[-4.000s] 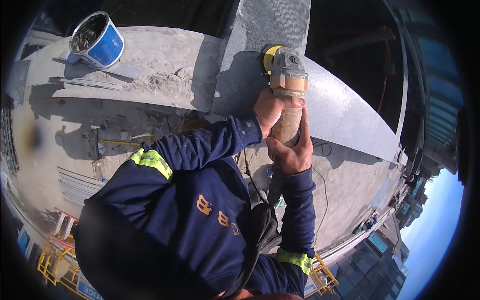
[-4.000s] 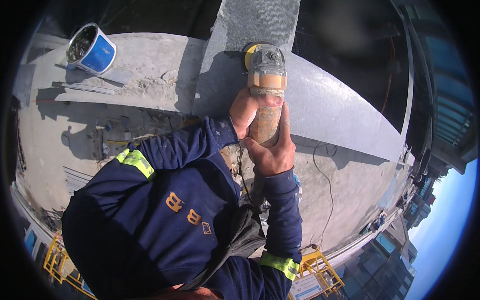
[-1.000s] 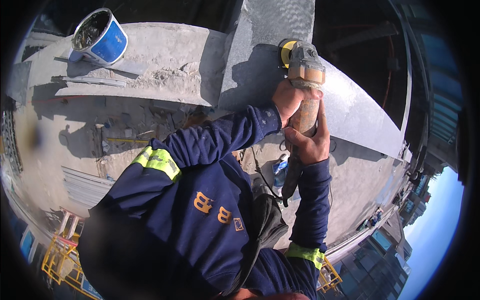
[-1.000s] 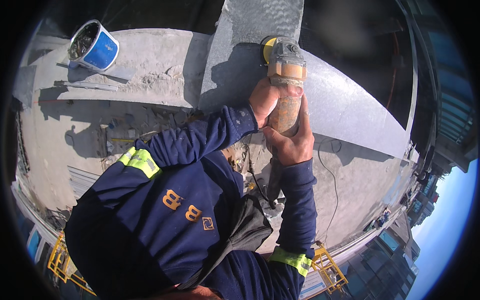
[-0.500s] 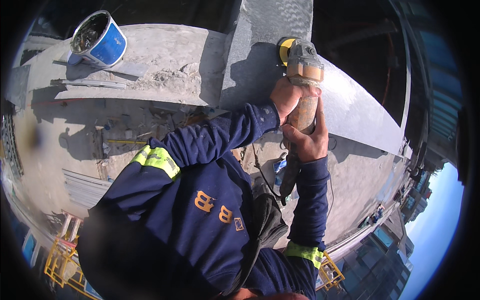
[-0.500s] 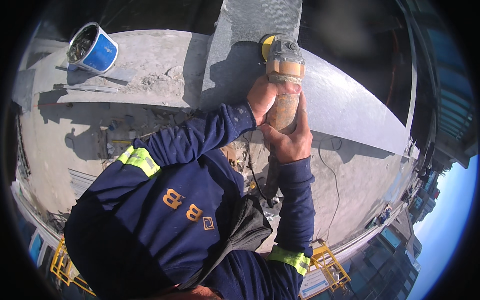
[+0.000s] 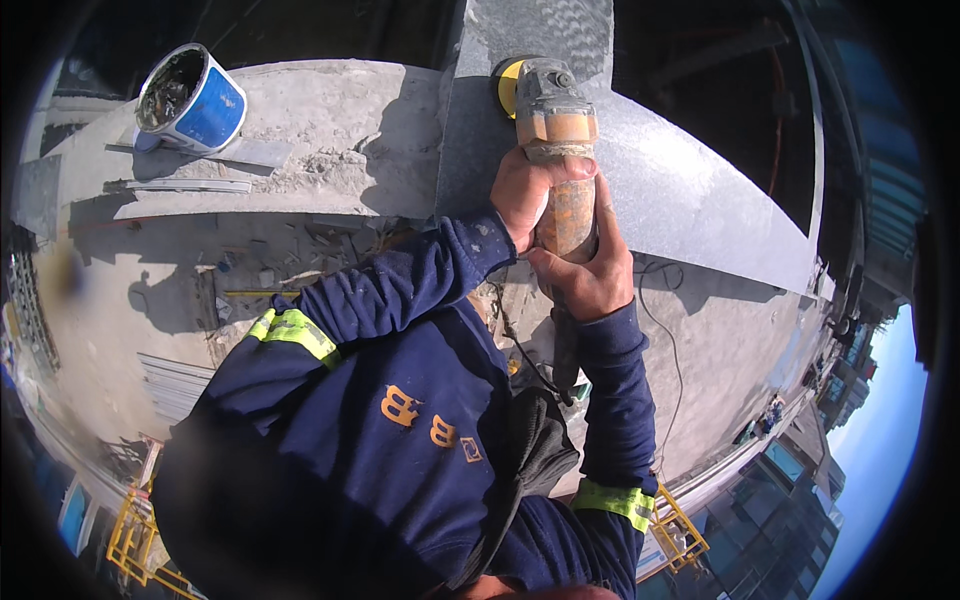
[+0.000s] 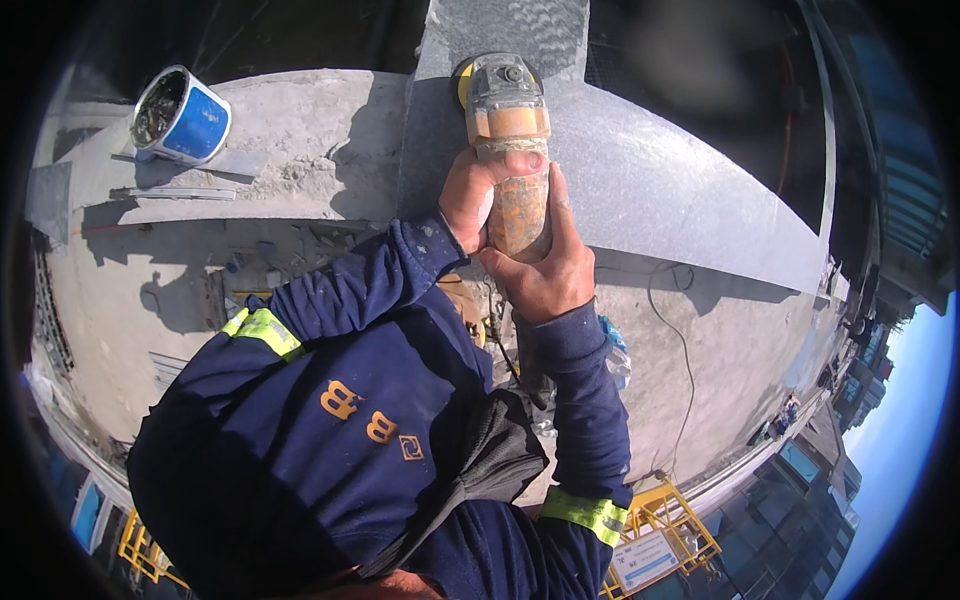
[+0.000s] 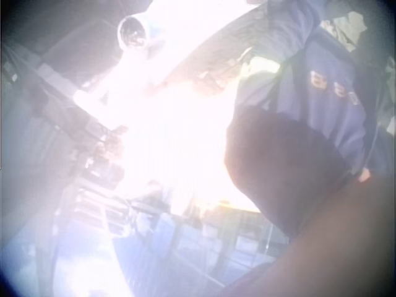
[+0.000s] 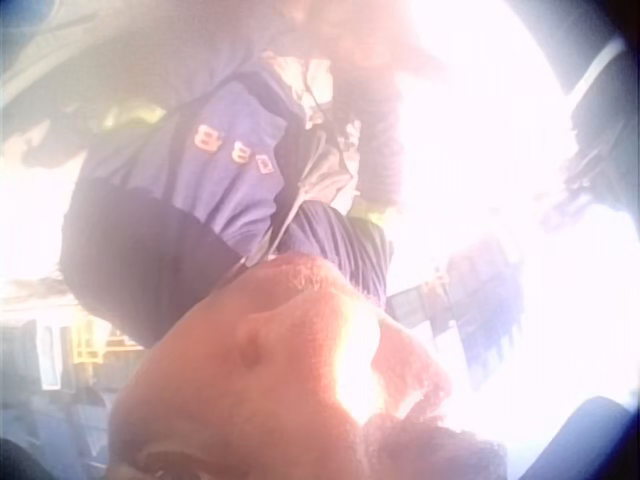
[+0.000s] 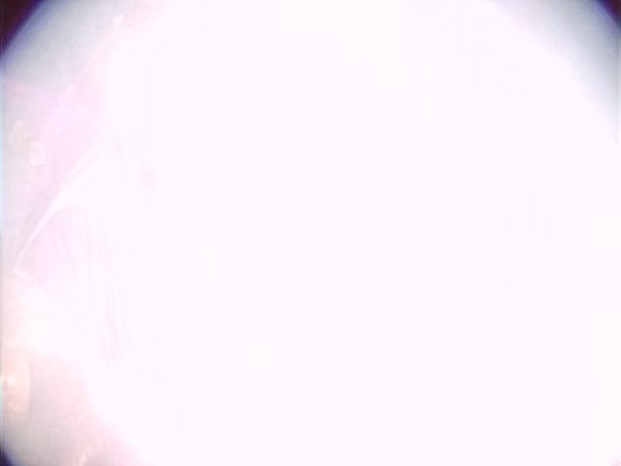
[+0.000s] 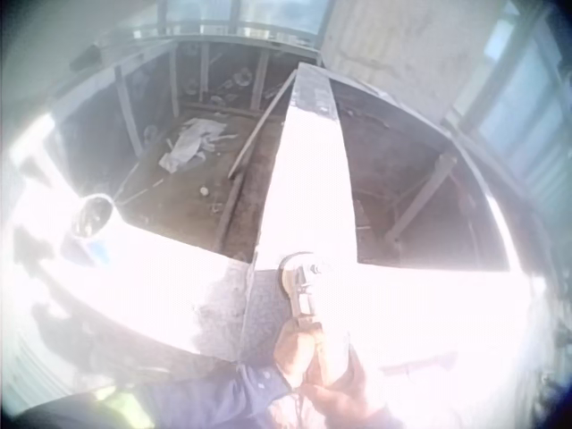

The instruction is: The person uses an angle grinder to smooth the surface of a large stone slab. The person holds the tool with both hands and moves it along the slab's surface, generating dust.

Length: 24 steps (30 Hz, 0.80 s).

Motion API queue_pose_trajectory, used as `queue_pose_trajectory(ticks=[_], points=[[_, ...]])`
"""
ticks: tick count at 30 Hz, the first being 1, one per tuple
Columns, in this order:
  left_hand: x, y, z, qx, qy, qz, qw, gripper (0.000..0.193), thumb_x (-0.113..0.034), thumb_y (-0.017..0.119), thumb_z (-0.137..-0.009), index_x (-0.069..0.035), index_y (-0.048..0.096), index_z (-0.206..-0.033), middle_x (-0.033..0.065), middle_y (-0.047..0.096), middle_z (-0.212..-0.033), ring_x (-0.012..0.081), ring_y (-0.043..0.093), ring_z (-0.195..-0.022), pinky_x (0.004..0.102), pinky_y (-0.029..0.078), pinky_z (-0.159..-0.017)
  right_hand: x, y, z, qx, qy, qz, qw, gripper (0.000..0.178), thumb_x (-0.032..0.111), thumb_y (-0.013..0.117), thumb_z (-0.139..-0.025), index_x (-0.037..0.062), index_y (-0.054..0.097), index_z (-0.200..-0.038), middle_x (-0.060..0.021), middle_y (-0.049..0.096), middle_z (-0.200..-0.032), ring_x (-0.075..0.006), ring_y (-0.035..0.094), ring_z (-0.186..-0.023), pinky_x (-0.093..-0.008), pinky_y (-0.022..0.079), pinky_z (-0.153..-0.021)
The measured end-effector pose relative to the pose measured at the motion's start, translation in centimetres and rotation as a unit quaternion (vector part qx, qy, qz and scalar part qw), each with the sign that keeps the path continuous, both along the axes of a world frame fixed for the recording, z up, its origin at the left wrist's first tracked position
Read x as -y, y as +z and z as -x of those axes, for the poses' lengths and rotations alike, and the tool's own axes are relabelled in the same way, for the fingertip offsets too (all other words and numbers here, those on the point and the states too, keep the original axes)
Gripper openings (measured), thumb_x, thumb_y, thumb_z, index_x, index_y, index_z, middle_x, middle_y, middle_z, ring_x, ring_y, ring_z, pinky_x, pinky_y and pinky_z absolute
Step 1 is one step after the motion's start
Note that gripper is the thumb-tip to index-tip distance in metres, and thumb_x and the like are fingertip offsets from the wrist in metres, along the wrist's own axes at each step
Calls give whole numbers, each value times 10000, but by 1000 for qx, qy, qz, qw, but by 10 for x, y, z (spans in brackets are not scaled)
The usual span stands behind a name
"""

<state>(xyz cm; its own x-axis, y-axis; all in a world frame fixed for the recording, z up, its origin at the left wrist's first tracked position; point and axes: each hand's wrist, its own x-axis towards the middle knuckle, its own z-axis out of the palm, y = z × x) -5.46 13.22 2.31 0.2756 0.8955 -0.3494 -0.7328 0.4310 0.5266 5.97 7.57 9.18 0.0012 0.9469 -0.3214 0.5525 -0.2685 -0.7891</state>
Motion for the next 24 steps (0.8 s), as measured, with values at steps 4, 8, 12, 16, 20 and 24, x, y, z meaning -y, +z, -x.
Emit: queue_pose_trajectory(ticks=[4, 8, 12, 16, 20, 24], points=[[-6, 4, -22, -11, -33, -3, 999, 363, -231, 756, -759, -56, 650, -1059, 54, 641, -936, 180, 624, -863, 362, 510, -800, 0, 2, -13, -47, -53, 15, 997, 1075, 122, 814, -630, -21, 258, -1539, -173, 607, -1265, -234, 635, -1097, -348, 505, -975], [-7, 3, -18, -13, -17, -15, 1000, 368, -239, 763, -757, -59, 654, -1059, 54, 641, -937, 177, 618, -875, 356, 501, -813, -2, -4, -13, -10, -27, -40, 999, 1039, 175, 830, -653, 18, 297, -1531, -234, 682, -1163, -299, 693, -1053, -380, 537, -935], [-4, -3, 8, -12, 10, -11, 1000, 325, -215, 735, -785, -53, 653, -1054, 51, 657, -933, 167, 656, -812, 332, 538, -756, -3, -13, 4, 6, 12, -65, 998, 1043, 207, 848, -656, 19, 305, -1527, -248, 679, -1161, -325, 689, -1067, -390, 535, -936], [-3, -2, 7, -6, 14, -5, 1000, 331, -202, 747, -773, -53, 653, -1054, 52, 658, -920, 173, 651, -826, 346, 533, -769, -2, -8, 5, 9, 5, -50, 999, 1045, 204, 850, -652, 18, 308, -1526, -226, 688, -1150, -302, 696, -1049, -379, 536, -930], [-10, 1, -23, 12, -30, 2, 999, 364, -207, 772, -751, -52, 667, -1063, 65, 662, -936, 178, 642, -848, 354, 519, -793, -1, -1, -14, -18, -50, -19, 998, 1048, 150, 831, -641, 3, 295, -1529, -186, 679, -1174, -250, 680, -1047, -363, 530, -944], [-17, 1, -40, 17, -46, -14, 999, 383, -220, 770, -755, -54, 662, -1083, 65, 659, -960, 173, 636, -869, 358, 519, -794, -3, -1, -25, -5, -74, -10, 997, 1054, 142, 828, -638, -3, 287, -1531, -200, 651, -1223, -260, 662, -1084, -365, 517, -963]])
